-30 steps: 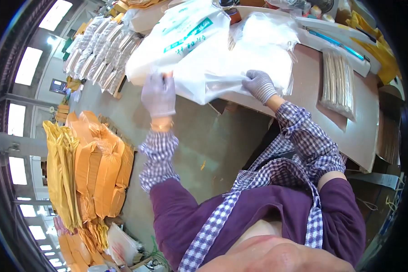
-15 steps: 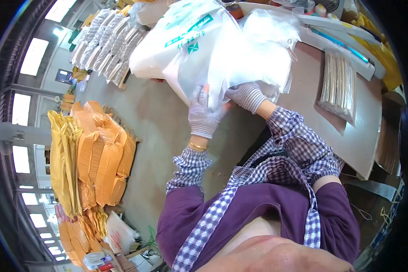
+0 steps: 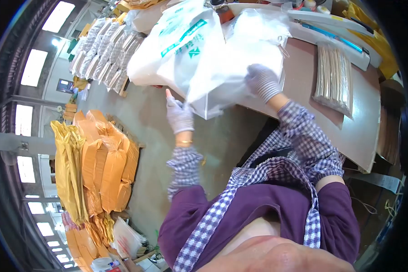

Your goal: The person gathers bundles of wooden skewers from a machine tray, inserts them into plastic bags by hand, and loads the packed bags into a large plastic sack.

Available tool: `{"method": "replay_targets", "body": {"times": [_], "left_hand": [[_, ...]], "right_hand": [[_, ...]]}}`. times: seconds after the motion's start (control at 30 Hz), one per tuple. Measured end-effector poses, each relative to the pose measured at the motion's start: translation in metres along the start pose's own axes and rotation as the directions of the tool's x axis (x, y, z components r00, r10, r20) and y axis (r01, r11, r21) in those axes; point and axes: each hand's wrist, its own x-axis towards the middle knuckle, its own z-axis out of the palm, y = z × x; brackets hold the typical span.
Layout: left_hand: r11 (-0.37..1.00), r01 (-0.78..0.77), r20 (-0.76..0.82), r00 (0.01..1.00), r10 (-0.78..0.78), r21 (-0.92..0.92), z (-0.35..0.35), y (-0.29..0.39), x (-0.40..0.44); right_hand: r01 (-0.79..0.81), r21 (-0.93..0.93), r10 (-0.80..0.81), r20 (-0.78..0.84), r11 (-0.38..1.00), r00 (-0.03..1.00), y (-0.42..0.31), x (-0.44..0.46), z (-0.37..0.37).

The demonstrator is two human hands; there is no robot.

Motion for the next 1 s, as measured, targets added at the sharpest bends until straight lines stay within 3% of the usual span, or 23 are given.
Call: {"method": "replay_targets", "body": {"times": [0.03,0.07,0.1,0.13,0.17,0.2,0.27,0.3,0.33,0.4,0.47,0.53,0.57,0.6,0.63,0.67,0.73,0.77,0.83,0.87,0.93,0.97,1.0], "left_hand": [[0.819,-0.350,-0.098,0.895,0.436,0.454,-0.004,-0.041,0.017],[0.772,-0.396,-0.052,0.874,0.482,0.496,-0.020,-0.058,0.030],[0.824,-0.338,-0.194,0.865,0.462,0.455,-0.032,-0.070,0.044],[0.933,-0.127,-0.275,0.935,0.226,0.336,-0.044,-0.054,0.046],[0.984,-0.151,-0.286,0.943,0.171,0.090,-0.038,-0.034,0.043],[0.974,-0.159,-0.282,0.953,0.109,-0.160,-0.024,-0.015,0.033],[0.871,-0.402,0.055,0.900,0.433,-0.282,0.013,0.021,-0.007],[0.885,-0.416,0.063,0.897,0.437,-0.207,0.027,0.038,-0.032],[0.894,-0.429,0.074,0.895,0.440,-0.128,0.038,0.051,-0.051],[0.911,-0.410,0.019,0.911,0.411,-0.045,0.057,0.061,-0.063],[0.929,-0.370,-0.031,0.928,0.370,0.030,0.062,0.052,-0.066],[0.848,-0.406,0.055,0.892,0.449,-0.342,0.056,0.019,-0.055],[0.849,-0.404,0.058,0.892,0.448,-0.340,0.047,0.018,-0.054],[0.859,-0.239,0.163,0.925,0.343,-0.452,0.037,0.019,-0.054],[0.841,-0.061,0.278,0.929,0.245,-0.538,0.029,0.019,-0.051],[0.841,-0.065,0.279,0.927,0.250,-0.537,0.026,0.012,-0.045],[0.825,-0.059,0.232,0.946,0.225,-0.562,0.023,-0.009,-0.035],[0.826,-0.058,0.235,0.946,0.226,-0.561,0.017,-0.010,-0.030],[0.689,-0.035,-0.116,0.991,-0.072,-0.724,0.004,-0.006,-0.023],[0.687,-0.034,-0.119,0.990,-0.076,-0.726,0.002,-0.003,-0.024],[0.837,-0.209,-0.273,0.959,0.074,-0.506,0.002,0.003,-0.027],[0.913,-0.215,-0.171,0.972,0.163,-0.348,0.011,0.005,-0.031],[0.913,-0.213,-0.173,0.972,0.160,-0.349,0.023,0.010,-0.037]], "right_hand": [[-0.063,-0.039,0.061,-0.063,0.997,0.996,0.027,0.008,-0.005],[-0.135,-0.071,0.124,-0.134,0.988,0.983,0.046,0.012,-0.010],[-0.141,-0.071,0.129,-0.143,0.987,0.981,0.048,0.013,-0.013],[-0.219,-0.039,0.216,-0.073,0.975,0.974,0.050,0.012,-0.015],[-0.299,-0.015,0.299,0.009,0.954,0.954,0.051,0.007,-0.018],[-0.264,0.015,0.261,0.116,0.964,0.958,0.025,0.002,-0.026],[-0.259,0.170,0.209,0.266,0.951,0.941,0.000,-0.003,-0.015],[-0.275,0.254,0.180,0.341,0.927,0.923,-0.012,-0.006,-0.017],[-0.209,0.572,0.025,0.313,0.793,0.949,-0.004,-0.010,0.004],[-0.290,0.798,-0.060,0.376,0.528,0.925,-0.021,-0.016,-0.003],[-0.245,0.774,-0.071,0.349,0.584,0.935,-0.018,-0.018,-0.003],[-0.194,0.747,-0.084,0.317,0.635,0.945,-0.017,-0.017,-0.008],[-0.297,0.565,0.052,0.409,0.770,0.911,-0.015,-0.013,-0.017],[-0.387,0.351,0.201,0.464,0.853,0.863,-0.011,-0.009,-0.021],[-0.225,0.439,0.116,0.261,0.870,0.958,0.009,-0.011,0.010],[-0.225,0.443,0.118,0.256,0.868,0.959,0.006,-0.011,0.005],[-0.320,0.212,0.250,0.301,0.923,0.920,-0.001,-0.014,-0.005],[-0.323,0.212,0.252,0.302,0.922,0.919,0.009,-0.015,0.001],[-0.181,0.275,0.183,0.019,0.944,0.983,0.029,-0.016,0.011],[-0.177,0.273,0.178,0.020,0.946,0.984,0.025,-0.018,0.016],[-0.535,0.686,0.526,0.256,0.492,0.811,0.010,-0.022,0.025],[-0.671,0.658,0.374,0.560,0.342,0.739,0.000,-0.025,0.021],[-0.722,0.663,0.252,0.677,0.200,0.691,-0.019,-0.035,0.019]]}}
